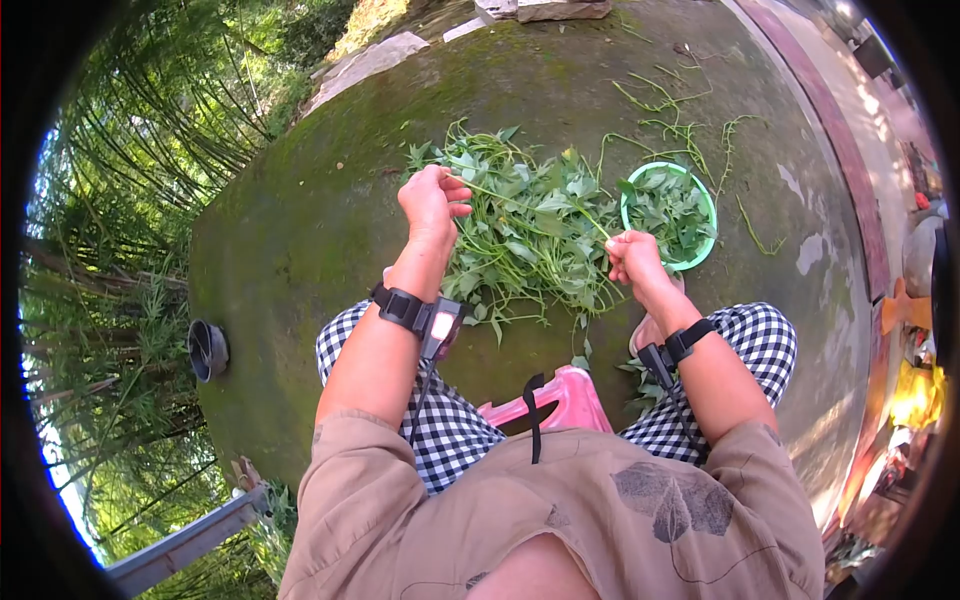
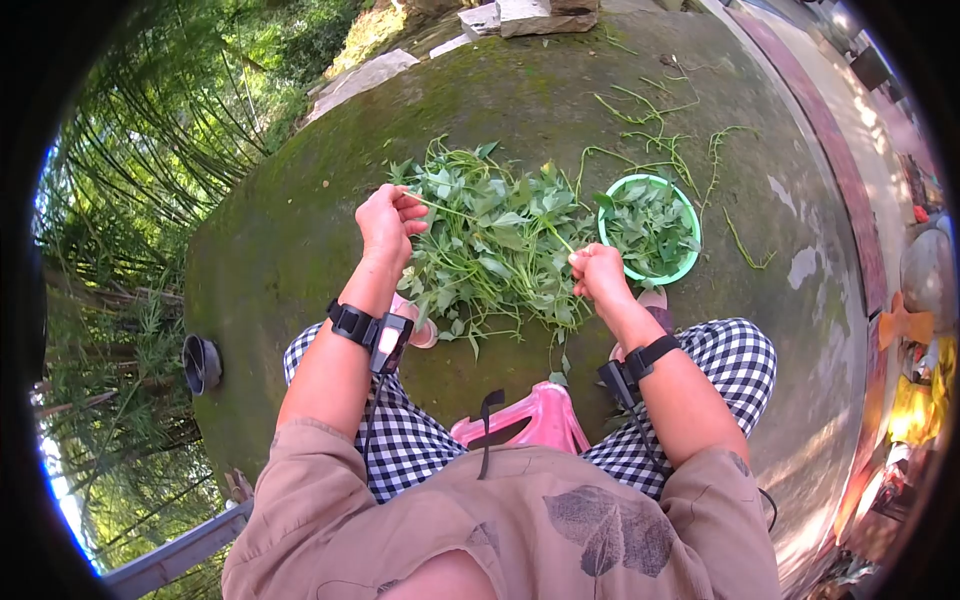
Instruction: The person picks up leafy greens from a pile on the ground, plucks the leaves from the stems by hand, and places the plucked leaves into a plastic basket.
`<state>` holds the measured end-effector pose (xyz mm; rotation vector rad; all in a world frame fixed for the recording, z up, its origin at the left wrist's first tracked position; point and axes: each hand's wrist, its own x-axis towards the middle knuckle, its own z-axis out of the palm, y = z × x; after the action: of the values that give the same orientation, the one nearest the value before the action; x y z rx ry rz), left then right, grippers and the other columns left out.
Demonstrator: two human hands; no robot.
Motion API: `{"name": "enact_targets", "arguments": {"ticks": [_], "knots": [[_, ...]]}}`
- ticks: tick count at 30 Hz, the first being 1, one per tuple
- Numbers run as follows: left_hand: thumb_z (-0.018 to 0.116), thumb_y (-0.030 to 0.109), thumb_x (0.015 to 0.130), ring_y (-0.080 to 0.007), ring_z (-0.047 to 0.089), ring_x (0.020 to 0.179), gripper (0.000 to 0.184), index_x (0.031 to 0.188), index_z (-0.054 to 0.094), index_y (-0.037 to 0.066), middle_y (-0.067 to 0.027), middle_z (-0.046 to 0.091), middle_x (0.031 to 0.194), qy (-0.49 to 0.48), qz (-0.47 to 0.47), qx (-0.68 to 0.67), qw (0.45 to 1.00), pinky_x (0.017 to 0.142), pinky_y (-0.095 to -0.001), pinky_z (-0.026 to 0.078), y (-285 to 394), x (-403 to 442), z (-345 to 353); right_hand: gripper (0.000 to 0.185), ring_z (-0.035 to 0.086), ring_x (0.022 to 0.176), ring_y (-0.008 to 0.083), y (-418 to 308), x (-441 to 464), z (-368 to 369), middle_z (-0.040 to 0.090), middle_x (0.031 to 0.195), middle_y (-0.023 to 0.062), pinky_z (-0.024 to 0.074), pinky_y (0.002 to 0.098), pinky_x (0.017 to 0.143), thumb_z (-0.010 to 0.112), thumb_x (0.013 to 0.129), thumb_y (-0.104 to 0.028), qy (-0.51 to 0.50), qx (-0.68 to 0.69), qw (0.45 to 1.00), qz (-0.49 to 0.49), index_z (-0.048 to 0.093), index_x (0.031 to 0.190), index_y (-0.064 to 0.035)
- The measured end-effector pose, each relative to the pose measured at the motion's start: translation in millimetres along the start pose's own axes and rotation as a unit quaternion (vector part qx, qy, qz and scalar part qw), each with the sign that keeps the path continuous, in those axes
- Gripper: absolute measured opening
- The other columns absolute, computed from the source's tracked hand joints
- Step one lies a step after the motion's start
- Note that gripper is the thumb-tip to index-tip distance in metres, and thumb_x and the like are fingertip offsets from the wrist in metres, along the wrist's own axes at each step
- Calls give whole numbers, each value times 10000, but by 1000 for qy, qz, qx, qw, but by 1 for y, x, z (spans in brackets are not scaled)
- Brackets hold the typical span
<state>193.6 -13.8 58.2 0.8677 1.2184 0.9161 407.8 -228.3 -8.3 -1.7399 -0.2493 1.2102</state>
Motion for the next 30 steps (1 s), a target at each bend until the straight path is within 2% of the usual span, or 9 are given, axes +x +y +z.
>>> {"name": "enact_targets", "arguments": {"ticks": [5, 8, 11, 14, 19, 22, 23, 26, 30], "knots": [[503, 141, 845, -198, 620, 534, 167, 887, 576, -3, -112, 615, 731, 16, 8, -19, 1000, 367, -295, 477, 6, 5, -3, 30, 460, 407, 129, 10, 6, -9, 520, 620, 30, 363, 260, 356, 580, 865, -51, 21, 1, 1000, 11, 582, 853, -23], [504, 143, 839, -199, 618, 523, 171, 886, 577, -4, -112, 614, 731, 8, -1, -12, 1000, 357, -293, 474, 4, 5, 0, 112, 468, 414, 131, 1, -3, -6, 524, 633, 34, 371, 261, 356, 559, 872, -39, 79, 18, 997, 12, 625, 960, -21], [501, 140, 842, -201, 629, 545, 164, 866, 581, -2, -111, 621, 729, -18, -22, 8, 1000, 383, -297, 480, 1, 1, 5, 187, 480, 425, 126, -10, -14, -6, 536, 653, 27, 370, 250, 363, 538, 879, -29, 36, 67, 997, 8, 644, 1033, -28], [506, 144, 843, -205, 638, 559, 164, 844, 584, 0, -113, 628, 727, -45, -45, 28, 998, 403, -306, 488, -6, -3, 13, 171, 488, 430, 118, -8, -3, -7, 546, 670, 13, 361, 236, 365, 528, 881, -24, -30, 73, 996, 29, 650, 1002, -25], [486, 158, 851, -213, 651, 578, 178, 860, 576, 5, -117, 634, 742, -92, -106, 61, 988, 422, -302, 496, -20, -18, 28, 177, 526, 563, 91, -12, -5, 6, 595, 726, -6, 381, 218, 493, 676, 834, -167, -46, 7, 999, -12, 684, 955, -38], [476, 166, 856, -224, 652, 599, 190, 890, 566, 3, -124, 627, 748, -114, -140, 83, 980, 442, -310, 500, -28, -22, 34, 187, 545, 622, 81, -13, -9, 16, 639, 801, -9, 368, 202, 510, 670, 849, -183, -88, -30, 995, -46, 686, 974, -44], [475, 168, 857, -228, 651, 604, 192, 893, 565, 2, -126, 624, 747, -120, -149, 89, 978, 449, -314, 501, -30, -23, 34, 204, 533, 662, 57, -13, -11, 18, 661, 821, -27, 363, 204, 543, 702, 832, -221, -98, -33, 994, -37, 703, 961, -62], [475, 178, 861, -243, 647, 621, 200, 908, 561, 3, -135, 615, 758, -129, -175, 101, 971, 477, -334, 505, -34, -27, 36, 242, 530, 681, 82, -17, -22, 27, 643, 802, -19, 376, 247, 594, 748, 780, -259, -137, -56, 987, -61, 714, 938, -78], [475, 181, 863, -246, 646, 632, 202, 915, 557, 4, -139, 619, 777, -137, -206, 90, 965, 477, -335, 501, -38, -28, 36, 212, 524, 697, 80, -19, -29, 33, 649, 782, -17, 382, 262, 607, 770, 745, -236, -183, -103, 975, -72, 724, 880, -80]]}}
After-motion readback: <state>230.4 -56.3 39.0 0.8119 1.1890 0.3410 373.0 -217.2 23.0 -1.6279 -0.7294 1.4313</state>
